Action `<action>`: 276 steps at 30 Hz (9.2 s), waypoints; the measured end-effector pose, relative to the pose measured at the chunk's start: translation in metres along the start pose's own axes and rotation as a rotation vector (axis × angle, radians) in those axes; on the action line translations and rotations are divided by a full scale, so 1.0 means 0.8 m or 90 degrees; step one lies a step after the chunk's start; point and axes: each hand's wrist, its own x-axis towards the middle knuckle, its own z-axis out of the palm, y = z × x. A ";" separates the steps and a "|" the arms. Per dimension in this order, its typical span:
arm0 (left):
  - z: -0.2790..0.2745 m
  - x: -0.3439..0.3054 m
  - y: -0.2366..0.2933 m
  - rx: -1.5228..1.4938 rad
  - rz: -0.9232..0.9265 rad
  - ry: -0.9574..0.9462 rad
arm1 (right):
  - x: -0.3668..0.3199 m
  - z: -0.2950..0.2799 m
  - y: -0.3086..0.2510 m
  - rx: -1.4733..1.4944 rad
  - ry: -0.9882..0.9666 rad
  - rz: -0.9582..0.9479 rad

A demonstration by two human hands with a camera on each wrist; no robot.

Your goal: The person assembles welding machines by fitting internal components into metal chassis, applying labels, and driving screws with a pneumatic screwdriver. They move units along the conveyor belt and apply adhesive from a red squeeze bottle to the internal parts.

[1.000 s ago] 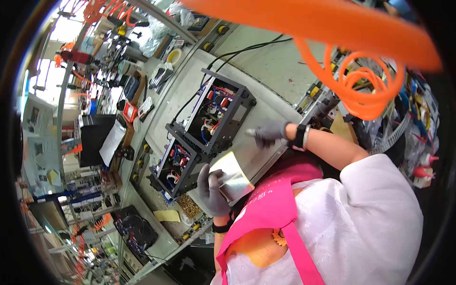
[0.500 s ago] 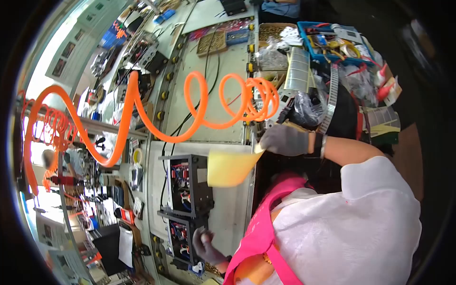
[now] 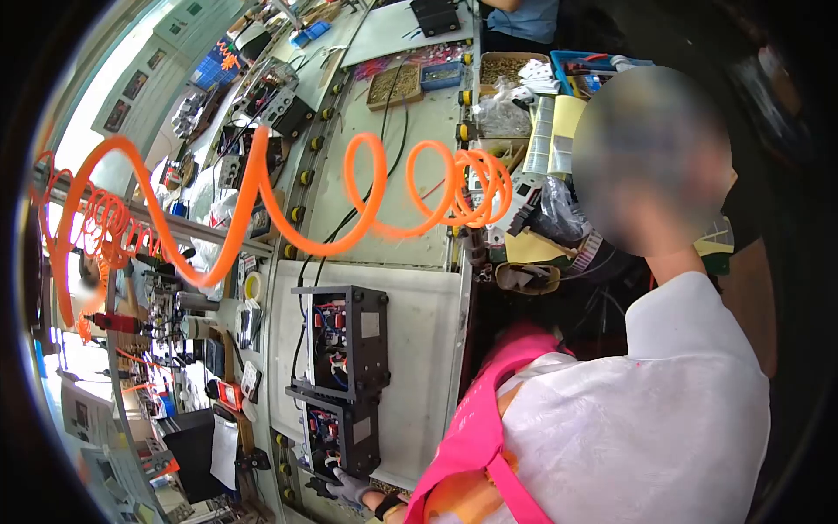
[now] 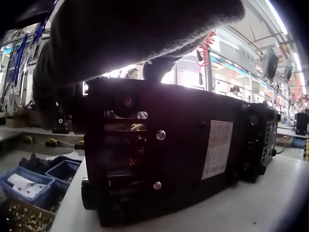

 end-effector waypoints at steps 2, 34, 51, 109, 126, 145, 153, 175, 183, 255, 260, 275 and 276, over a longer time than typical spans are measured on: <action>-0.014 -0.020 0.039 0.074 -0.043 0.021 | -0.007 0.004 -0.035 -0.099 0.043 0.049; -0.089 0.030 -0.192 -0.181 -0.213 0.012 | -0.574 0.073 -0.438 0.105 -0.859 -0.952; 0.028 0.157 -0.216 0.257 -0.211 -0.087 | -0.615 0.065 -0.480 0.104 -0.814 -0.906; -0.129 -0.129 0.085 -0.424 0.062 -0.336 | -0.684 0.079 -0.514 0.298 -1.348 -1.015; -0.123 -0.139 0.073 -0.486 0.005 -0.415 | -0.670 0.108 -0.497 0.107 -0.755 -1.445; -0.119 -0.181 0.138 -0.449 0.097 -0.448 | -0.584 0.037 -0.470 0.261 -1.331 -0.697; -0.110 -0.194 0.154 -0.424 0.126 -0.504 | -0.551 0.032 -0.463 0.329 -1.229 -0.826; -0.130 -0.236 -0.144 -0.447 -0.405 0.409 | -0.407 0.110 -0.426 0.158 -0.775 -0.899; -0.084 -0.255 -0.352 -0.424 -0.463 0.329 | -0.450 0.085 -0.423 0.149 -0.834 -0.824; 0.004 0.148 -0.006 -0.583 -0.022 -0.244 | -0.365 0.223 -0.447 0.146 -1.156 -0.154; 0.040 0.135 0.029 -0.628 -0.051 -0.188 | -0.392 0.200 -0.420 0.152 -1.134 -0.171; -0.029 0.010 0.134 -0.298 0.229 -0.285 | -0.527 0.077 -0.342 0.257 -0.880 -0.432; -0.029 -0.014 0.131 -0.368 0.266 -0.317 | -0.508 0.064 -0.322 0.284 -0.897 -0.413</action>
